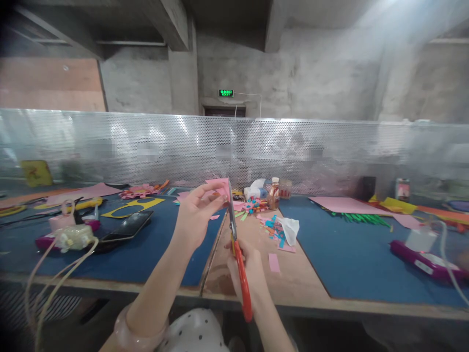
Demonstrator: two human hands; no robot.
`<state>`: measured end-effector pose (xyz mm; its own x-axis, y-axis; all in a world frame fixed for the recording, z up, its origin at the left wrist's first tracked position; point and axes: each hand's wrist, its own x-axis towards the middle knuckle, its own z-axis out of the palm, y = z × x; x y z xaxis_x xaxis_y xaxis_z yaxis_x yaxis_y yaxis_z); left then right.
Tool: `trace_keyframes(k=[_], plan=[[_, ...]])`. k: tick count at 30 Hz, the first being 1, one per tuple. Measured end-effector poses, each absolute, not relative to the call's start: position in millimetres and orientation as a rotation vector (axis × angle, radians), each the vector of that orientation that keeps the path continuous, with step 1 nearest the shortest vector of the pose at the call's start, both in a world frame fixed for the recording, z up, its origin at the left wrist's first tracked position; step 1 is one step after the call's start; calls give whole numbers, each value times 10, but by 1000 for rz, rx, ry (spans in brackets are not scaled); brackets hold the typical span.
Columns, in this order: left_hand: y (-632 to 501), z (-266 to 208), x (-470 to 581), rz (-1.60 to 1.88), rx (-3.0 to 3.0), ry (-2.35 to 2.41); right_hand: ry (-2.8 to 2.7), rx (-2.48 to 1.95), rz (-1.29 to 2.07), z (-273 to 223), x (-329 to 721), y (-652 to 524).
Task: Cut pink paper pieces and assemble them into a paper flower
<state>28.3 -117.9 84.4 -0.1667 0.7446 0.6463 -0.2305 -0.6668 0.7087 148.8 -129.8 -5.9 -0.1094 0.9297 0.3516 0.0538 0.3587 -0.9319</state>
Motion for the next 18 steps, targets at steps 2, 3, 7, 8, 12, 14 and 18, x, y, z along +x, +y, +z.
trace_keyframes(k=[2,3,7,8,12,14,18], plan=[[-1183,846,282,1906,1441,608,-1506,-939,960,-45,1495,-1316],[-1186,848,284,1910,1443,611,-1519,-940,961,-40,1499,-1323],[-1209,866,301,1922,1443,630,-1514,-937,946,-44,1497,-1319],[-1213,869,307,1923,1442,634,-1510,-936,937,-52,1494,-1310],[-1212,865,319,1933,1439,644,-1503,-941,935,-92,1489,-1275],[-1203,854,321,1943,1436,650,-1504,-938,943,-99,1491,-1271],[-1197,840,331,1948,1423,669,-1505,-944,914,-75,1487,-1281]])
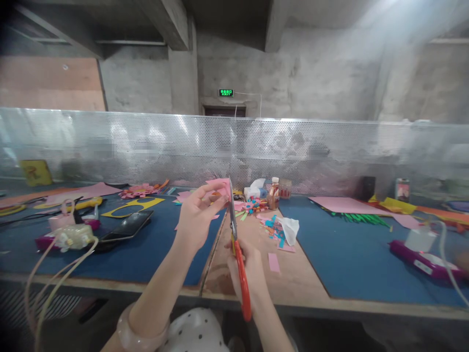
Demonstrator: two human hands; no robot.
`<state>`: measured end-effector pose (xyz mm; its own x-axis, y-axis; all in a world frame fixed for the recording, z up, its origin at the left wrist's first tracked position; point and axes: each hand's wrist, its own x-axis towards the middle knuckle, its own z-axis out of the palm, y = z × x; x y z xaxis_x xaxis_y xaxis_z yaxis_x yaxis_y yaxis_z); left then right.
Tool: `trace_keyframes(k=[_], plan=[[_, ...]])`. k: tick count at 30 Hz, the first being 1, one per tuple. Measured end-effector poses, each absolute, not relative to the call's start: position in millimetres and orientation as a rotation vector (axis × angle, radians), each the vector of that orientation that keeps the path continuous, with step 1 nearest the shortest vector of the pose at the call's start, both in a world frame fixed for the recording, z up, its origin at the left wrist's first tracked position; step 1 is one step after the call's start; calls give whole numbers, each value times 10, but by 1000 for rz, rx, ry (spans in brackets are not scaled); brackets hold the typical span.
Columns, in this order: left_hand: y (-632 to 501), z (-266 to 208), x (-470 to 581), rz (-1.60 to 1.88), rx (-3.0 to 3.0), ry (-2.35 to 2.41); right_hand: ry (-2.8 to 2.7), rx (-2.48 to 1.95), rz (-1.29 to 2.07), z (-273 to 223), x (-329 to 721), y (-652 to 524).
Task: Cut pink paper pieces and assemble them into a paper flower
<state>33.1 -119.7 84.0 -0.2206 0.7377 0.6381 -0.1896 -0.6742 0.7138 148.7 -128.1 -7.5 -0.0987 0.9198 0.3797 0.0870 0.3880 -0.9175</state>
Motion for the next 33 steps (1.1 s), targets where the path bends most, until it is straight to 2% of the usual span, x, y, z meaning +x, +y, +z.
trace_keyframes(k=[23,33], plan=[[-1220,827,352,1950,1340,672,-1489,-930,855,-106,1475,-1235],[-1211,829,352,1951,1351,651,-1471,-963,975,-97,1472,-1239]])
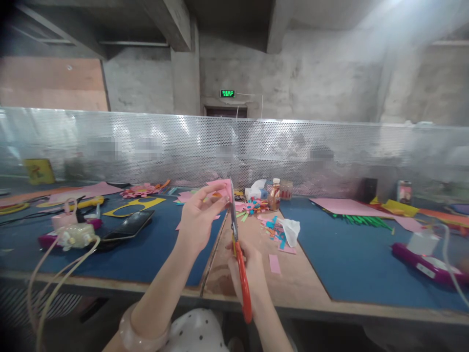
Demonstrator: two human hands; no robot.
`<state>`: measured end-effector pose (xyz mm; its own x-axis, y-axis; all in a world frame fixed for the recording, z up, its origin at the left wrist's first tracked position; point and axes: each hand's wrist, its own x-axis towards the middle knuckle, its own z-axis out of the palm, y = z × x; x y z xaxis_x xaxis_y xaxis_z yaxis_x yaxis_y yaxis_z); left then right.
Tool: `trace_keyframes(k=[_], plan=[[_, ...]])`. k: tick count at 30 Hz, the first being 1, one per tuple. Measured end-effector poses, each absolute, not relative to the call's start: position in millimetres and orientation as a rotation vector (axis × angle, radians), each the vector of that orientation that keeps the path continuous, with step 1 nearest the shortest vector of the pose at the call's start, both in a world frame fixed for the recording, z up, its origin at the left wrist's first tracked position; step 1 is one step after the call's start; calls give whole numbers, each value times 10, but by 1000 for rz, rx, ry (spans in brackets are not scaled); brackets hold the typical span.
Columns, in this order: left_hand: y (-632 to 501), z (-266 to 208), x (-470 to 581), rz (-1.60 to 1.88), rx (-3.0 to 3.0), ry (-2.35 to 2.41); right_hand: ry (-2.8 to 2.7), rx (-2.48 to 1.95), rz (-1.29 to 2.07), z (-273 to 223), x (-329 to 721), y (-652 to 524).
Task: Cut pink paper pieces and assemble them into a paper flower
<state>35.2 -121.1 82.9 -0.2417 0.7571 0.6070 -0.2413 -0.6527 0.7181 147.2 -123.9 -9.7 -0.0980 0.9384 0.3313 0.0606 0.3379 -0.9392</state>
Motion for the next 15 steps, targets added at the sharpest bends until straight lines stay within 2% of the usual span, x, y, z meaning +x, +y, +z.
trace_keyframes(k=[15], plan=[[-1206,824,352,1967,1362,665,-1502,-950,918,-31,1479,-1317]])
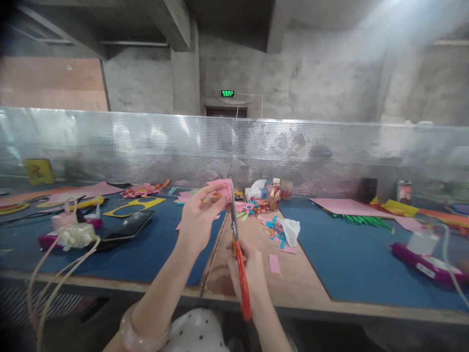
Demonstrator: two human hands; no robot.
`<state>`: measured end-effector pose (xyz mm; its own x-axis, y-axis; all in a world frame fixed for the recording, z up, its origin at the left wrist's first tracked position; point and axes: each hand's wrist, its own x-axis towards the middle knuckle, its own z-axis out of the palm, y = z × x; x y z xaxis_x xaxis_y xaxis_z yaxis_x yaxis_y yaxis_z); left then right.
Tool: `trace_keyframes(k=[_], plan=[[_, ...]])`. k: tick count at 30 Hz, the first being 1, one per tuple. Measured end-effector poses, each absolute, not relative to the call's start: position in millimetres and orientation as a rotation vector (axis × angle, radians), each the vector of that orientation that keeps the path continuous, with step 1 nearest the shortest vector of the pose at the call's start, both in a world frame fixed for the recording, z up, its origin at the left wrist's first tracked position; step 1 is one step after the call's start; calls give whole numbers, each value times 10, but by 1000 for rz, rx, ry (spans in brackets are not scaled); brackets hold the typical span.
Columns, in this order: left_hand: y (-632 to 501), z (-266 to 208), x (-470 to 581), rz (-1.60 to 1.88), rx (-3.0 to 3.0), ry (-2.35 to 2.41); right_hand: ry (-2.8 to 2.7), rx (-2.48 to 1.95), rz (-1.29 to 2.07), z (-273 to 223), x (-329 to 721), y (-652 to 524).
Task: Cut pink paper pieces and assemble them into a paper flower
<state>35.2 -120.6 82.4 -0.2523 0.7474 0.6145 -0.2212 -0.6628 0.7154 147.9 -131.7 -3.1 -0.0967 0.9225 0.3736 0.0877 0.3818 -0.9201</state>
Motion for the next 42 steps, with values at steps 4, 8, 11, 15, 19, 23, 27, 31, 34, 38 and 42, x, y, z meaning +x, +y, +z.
trace_keyframes(k=[4,8,11,15,19,23,27,31,34,38,42], plan=[[-1205,826,350,1964,1358,660,-1517,-950,875,-2,1464,-1352],[-1201,823,352,1972,1353,647,-1528,-927,819,4,1457,-1349],[-1192,815,358,1985,1366,643,-1534,-945,832,3,1462,-1341],[-1191,804,369,2038,1386,688,-1523,-977,869,-13,1467,-1330],[-1206,794,385,2059,1410,719,-1521,-988,858,-29,1462,-1317],[-1202,782,395,2067,1403,729,-1534,-992,822,-45,1463,-1297],[-1187,781,395,2065,1410,726,-1529,-990,799,-59,1467,-1286],[-1178,786,393,2072,1420,739,-1523,-998,825,-38,1466,-1306],[-1172,786,390,2076,1426,746,-1537,-980,799,-14,1466,-1322],[-1168,786,379,2073,1442,765,-1553,-995,754,7,1457,-1328],[-1167,791,369,2069,1457,781,-1545,-1017,735,32,1429,-1338]])
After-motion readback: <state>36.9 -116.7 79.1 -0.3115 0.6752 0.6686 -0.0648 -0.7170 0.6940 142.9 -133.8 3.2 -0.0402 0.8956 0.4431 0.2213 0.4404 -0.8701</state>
